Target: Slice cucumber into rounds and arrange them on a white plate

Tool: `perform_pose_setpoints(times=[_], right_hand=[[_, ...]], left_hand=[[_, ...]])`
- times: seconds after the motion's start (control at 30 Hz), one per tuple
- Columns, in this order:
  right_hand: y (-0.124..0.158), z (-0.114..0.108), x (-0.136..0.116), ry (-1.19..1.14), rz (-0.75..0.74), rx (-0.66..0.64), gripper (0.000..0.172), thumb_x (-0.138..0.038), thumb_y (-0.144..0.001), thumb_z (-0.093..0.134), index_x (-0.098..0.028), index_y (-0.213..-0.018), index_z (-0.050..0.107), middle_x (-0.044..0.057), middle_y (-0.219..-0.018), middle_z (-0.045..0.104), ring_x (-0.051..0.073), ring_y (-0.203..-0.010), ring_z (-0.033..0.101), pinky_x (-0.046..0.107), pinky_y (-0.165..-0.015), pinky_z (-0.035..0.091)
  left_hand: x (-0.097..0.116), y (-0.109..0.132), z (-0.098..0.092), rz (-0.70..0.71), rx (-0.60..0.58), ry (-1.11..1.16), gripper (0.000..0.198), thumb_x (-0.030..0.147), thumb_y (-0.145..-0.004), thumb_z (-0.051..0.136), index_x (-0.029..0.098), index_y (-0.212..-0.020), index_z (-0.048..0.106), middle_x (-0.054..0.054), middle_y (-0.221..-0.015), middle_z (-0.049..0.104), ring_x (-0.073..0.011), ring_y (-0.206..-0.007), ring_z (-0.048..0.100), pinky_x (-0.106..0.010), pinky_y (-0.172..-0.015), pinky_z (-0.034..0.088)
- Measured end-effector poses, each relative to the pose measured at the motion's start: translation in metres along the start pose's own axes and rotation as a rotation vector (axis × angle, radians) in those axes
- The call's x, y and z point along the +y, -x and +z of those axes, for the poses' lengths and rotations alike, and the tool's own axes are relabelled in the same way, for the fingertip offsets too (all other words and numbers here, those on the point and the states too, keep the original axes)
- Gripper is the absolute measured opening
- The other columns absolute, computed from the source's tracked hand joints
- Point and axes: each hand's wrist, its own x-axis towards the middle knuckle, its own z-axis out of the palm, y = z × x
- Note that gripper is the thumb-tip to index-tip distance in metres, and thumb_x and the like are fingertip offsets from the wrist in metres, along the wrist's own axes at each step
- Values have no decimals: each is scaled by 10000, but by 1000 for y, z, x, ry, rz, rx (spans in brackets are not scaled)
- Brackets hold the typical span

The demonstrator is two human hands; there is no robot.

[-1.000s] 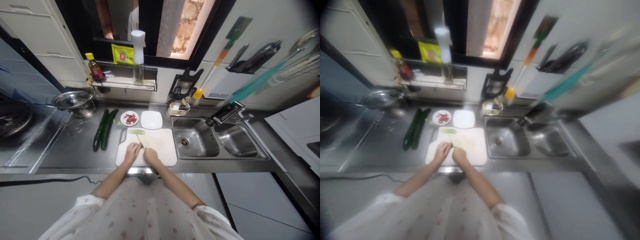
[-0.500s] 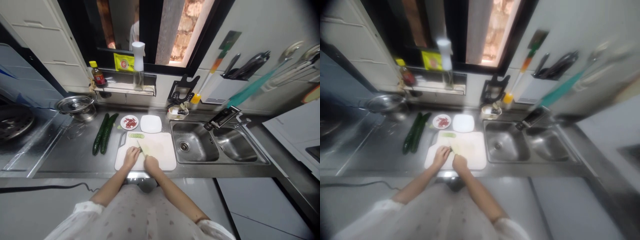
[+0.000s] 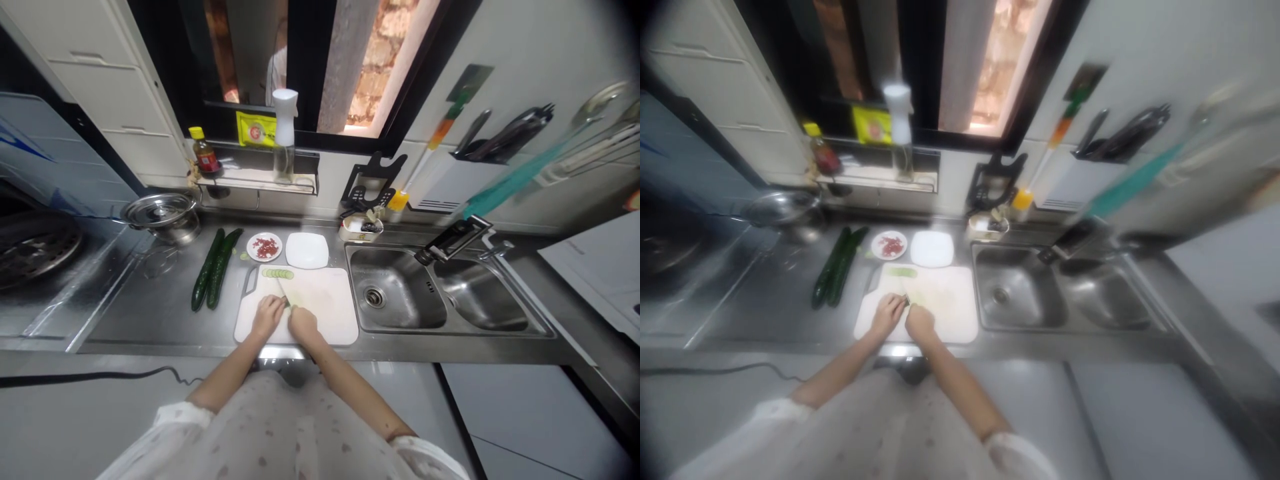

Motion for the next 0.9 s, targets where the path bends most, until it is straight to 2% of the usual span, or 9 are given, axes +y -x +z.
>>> perform_pose_setpoints(times=[0.37, 0.53, 0.73, 0.9], right_hand=[[-6, -14, -7, -43, -5, 4, 285, -150, -888, 406, -129, -1073, 622, 152, -1006, 686, 217, -997, 638, 285, -789, 462], [6, -6, 1, -10, -8, 0, 301, -128, -874, 392, -110, -1078, 613, 168, -1002, 683, 234, -986, 641, 310, -781, 470], [28, 4, 17, 14, 41, -81, 305, -126, -870, 388, -112, -1082, 607, 164, -1004, 678, 238, -964, 645, 303, -761, 470], [34, 8, 25, -3, 64, -80, 304, -136, -867, 397, -122, -1083, 611, 160, -988, 683, 236, -962, 645, 301, -762, 468]], left_hand=[[-5, 2, 4, 18, 2, -23, 239, 273, -935, 436, 228, -1053, 640, -65, -877, 586, -193, -888, 544, -346, -789, 446], [-3, 2, 3, 14, 10, -17, 244, 263, -938, 432, 219, -1065, 637, -61, -877, 588, -186, -871, 538, -340, -792, 445], [-2, 2, 4, 6, 9, -27, 242, 279, -943, 430, 212, -1033, 645, -56, -858, 589, -183, -850, 527, -333, -792, 440], [-2, 2, 5, -3, 14, -30, 249, 294, -947, 422, 211, -1009, 648, -58, -864, 587, -183, -853, 528, -333, -797, 440]])
